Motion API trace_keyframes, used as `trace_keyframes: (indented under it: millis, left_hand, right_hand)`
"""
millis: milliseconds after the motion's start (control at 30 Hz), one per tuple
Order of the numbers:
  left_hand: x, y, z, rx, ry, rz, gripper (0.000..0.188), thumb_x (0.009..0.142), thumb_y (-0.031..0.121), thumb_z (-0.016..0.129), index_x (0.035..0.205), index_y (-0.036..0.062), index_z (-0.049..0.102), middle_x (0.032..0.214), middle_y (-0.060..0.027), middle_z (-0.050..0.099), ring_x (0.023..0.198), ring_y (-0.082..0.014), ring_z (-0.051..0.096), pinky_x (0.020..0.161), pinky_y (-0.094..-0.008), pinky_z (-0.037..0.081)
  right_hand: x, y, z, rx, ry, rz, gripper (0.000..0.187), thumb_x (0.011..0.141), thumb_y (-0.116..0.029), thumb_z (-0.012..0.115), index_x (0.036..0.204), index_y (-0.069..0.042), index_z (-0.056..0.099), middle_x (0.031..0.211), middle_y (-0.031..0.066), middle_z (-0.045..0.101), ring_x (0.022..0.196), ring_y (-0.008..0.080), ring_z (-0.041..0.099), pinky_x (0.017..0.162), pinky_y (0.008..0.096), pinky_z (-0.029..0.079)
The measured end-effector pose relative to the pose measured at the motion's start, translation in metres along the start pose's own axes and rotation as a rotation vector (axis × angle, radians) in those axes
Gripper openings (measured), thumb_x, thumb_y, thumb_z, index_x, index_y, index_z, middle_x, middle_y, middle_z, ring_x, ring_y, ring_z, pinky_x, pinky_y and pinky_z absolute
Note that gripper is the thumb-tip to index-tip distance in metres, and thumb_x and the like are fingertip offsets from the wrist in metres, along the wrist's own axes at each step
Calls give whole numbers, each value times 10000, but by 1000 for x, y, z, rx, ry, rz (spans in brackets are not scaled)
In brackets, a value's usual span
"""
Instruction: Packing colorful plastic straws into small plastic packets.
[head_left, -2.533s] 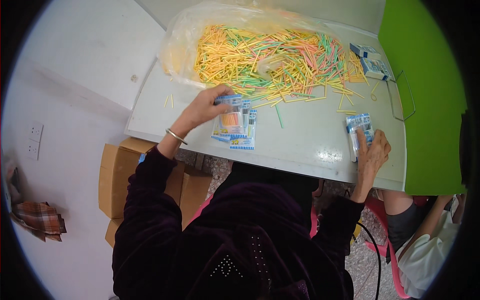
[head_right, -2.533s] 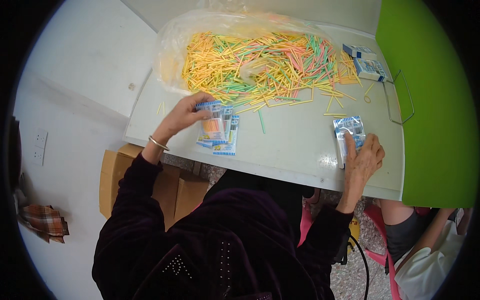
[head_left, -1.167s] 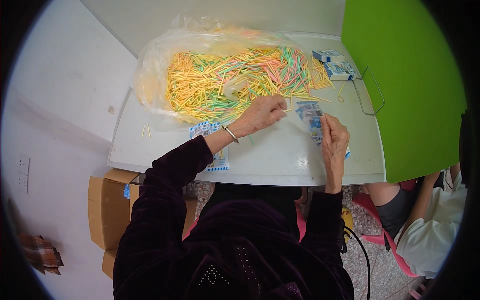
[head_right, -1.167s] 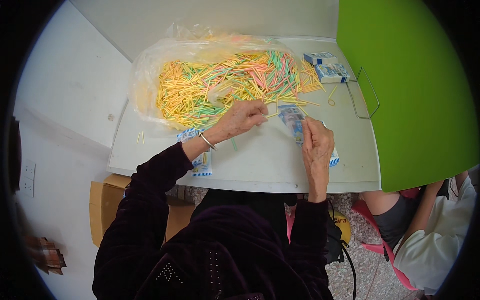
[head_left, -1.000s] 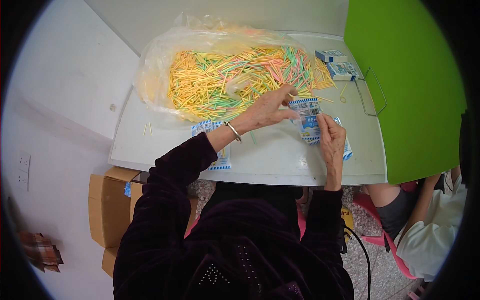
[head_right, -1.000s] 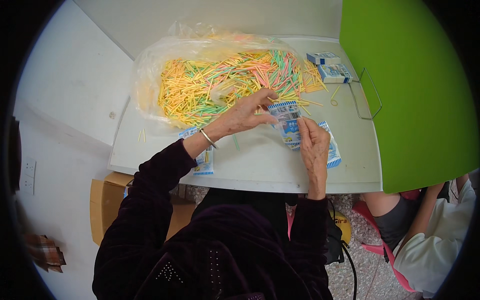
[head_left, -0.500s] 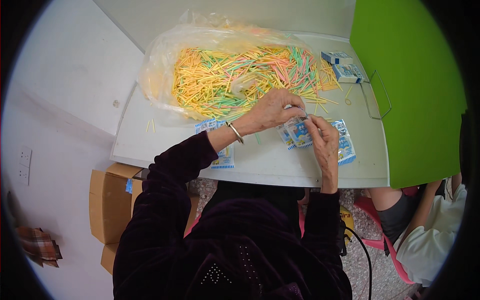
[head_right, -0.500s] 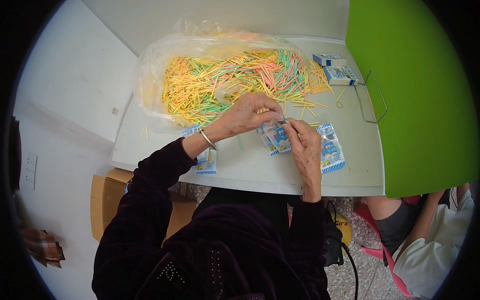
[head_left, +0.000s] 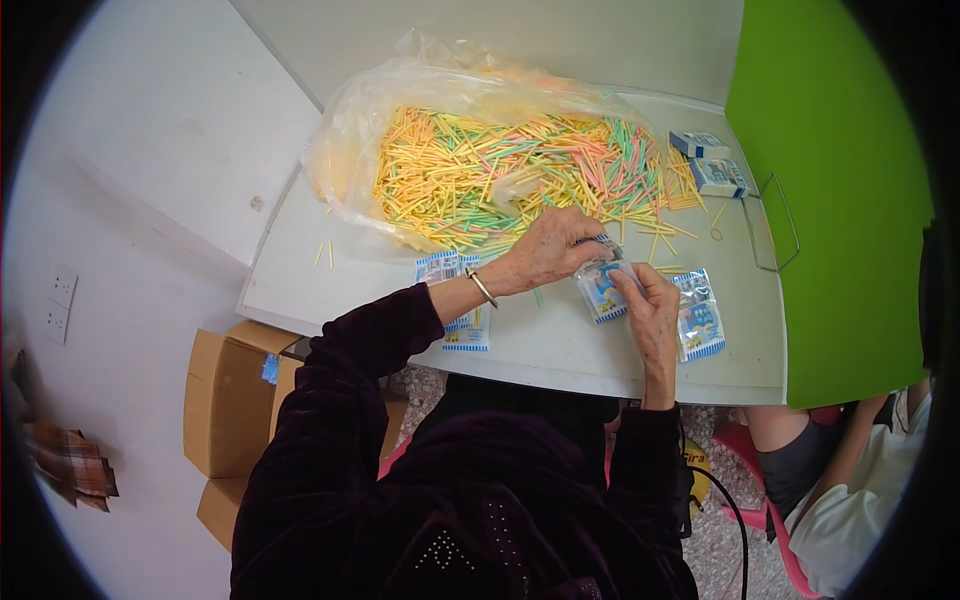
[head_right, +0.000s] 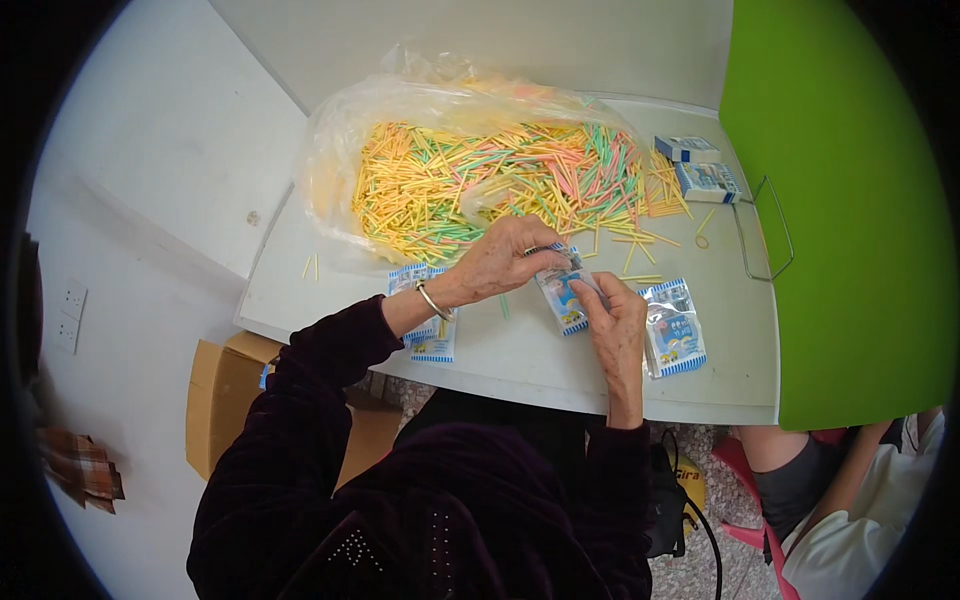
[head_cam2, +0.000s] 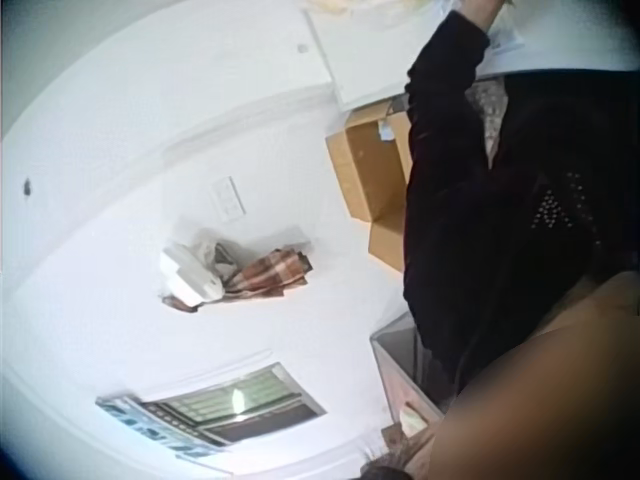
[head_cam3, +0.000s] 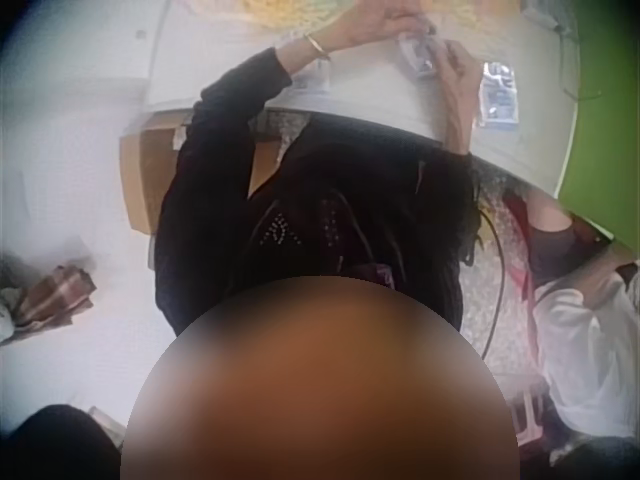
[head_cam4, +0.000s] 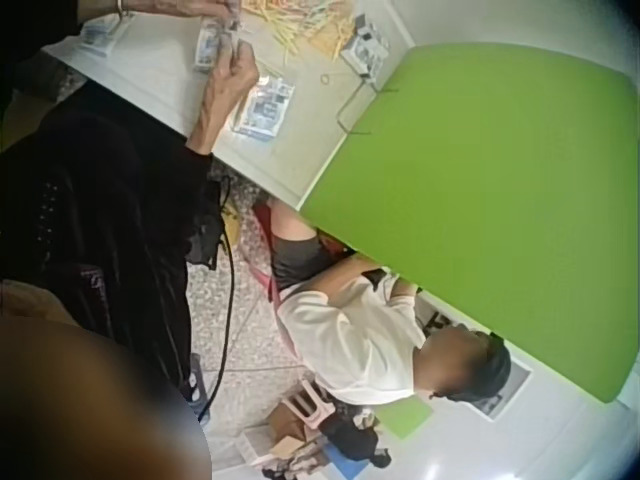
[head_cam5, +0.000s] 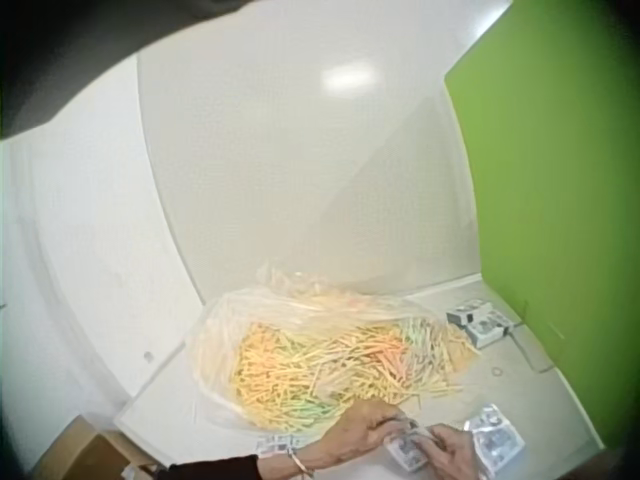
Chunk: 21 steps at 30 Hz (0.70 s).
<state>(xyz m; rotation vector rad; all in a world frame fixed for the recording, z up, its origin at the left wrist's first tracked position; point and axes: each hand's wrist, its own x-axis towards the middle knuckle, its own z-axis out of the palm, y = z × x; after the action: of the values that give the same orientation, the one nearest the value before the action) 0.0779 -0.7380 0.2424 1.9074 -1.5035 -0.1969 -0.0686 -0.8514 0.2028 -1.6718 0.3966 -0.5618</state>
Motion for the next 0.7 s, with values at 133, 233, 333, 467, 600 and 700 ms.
trace_keyframes:
  millis: [133,233,333,467,600,700]
  left_hand:
    - [-5,-3,-3,43,11,-4,154,787,180,633,880,65,673,802,-83,622,788,-241,562,717,-332,433]
    - [-9,-2,-7,154,-49,9,160,795,189,626,885,62,663,814,-77,617,803,-242,559,733,-339,428]
    - [-17,-5,-14,114,-12,35,165,800,202,625,875,58,653,855,-86,617,820,-242,560,743,-337,429]
    - [-21,-37,-65,346,132,146,207,779,199,637,929,57,626,927,-104,612,895,-249,548,816,-341,414]
    - [-41,-83,-128,1101,-8,-163,374,767,120,586,1125,48,504,1212,-138,472,1088,-311,436,925,-459,322]
    - [-55,-112,-148,1379,-134,-184,418,773,90,538,1180,41,454,1298,-150,395,1174,-334,372,966,-502,274]
  right_hand:
    - [-2,2,6,51,-52,13,192,844,-144,599,871,44,628,640,-26,539,592,34,412,518,199,330]
    - [-2,3,7,-12,-109,11,208,854,-156,592,872,47,631,613,-38,517,575,30,401,500,200,316]
    - [-3,4,13,35,-118,6,217,860,-166,586,863,46,633,599,-46,501,561,27,385,483,204,299]
    - [-4,17,14,13,-138,14,216,858,-165,586,817,44,621,590,-52,485,551,18,367,469,204,275]
    - [-4,16,15,0,-129,31,217,857,-158,585,754,31,602,581,-65,449,549,12,345,462,203,262]
    - [-4,16,19,23,-132,31,218,857,-158,586,737,23,594,585,-75,430,552,10,332,463,199,253]
